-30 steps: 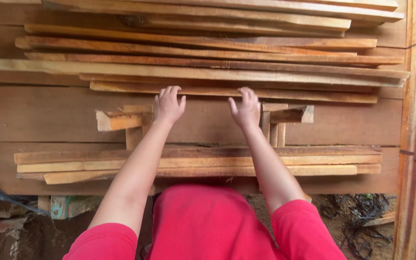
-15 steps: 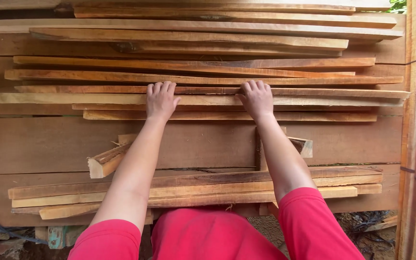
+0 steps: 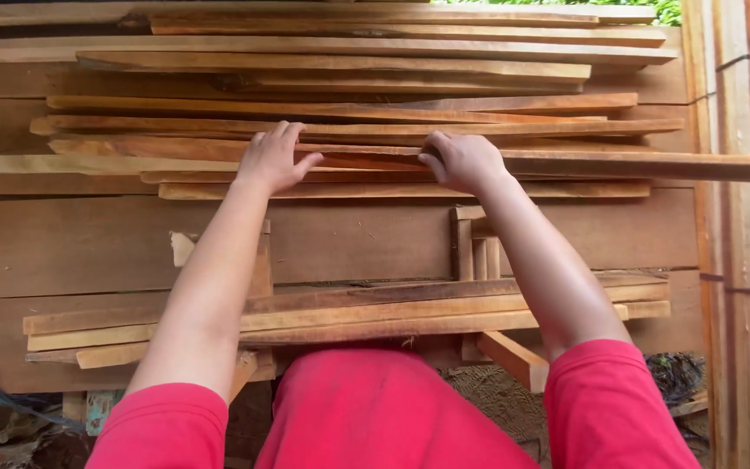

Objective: Organizing and arranging thin wooden strips on a workbench in a workshop.

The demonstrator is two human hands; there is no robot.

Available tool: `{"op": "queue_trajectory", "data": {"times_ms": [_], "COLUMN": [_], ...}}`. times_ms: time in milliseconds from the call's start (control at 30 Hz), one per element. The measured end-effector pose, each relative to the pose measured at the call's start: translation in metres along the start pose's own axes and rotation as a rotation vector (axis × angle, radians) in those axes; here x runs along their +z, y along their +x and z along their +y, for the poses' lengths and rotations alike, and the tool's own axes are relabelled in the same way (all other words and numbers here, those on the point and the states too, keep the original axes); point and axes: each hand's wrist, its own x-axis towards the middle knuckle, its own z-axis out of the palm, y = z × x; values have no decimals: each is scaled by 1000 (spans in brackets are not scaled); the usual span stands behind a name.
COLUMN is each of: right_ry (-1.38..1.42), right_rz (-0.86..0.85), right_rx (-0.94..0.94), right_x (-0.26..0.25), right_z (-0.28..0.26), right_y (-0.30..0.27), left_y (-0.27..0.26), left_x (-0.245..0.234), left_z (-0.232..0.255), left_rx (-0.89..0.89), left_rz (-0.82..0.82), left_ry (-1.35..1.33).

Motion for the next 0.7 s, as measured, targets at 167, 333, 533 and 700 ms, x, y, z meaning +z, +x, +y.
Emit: {"op": "queue_trajectory", "data": {"times_ms": [167,333,533,700], "right_ry": [-16,-206,-151,120], "right_rz": [21,59,44,-343], "right_rx": [-12,-137,-221,-5], "right_x": [-46,-89,-92,-78], "right_z": [-23,-58,-89,-113], "right_y": [-39,-84,-117,-131], "left_y": [-27,-75,-150,-188], "left_x": [6,-17,-67,-50], "left_z": [7,15,38,53], "left_rx": [166,455,483,215], "left_rz": [119,426,360,-210], "left_ry": [258,422,478,176]}}
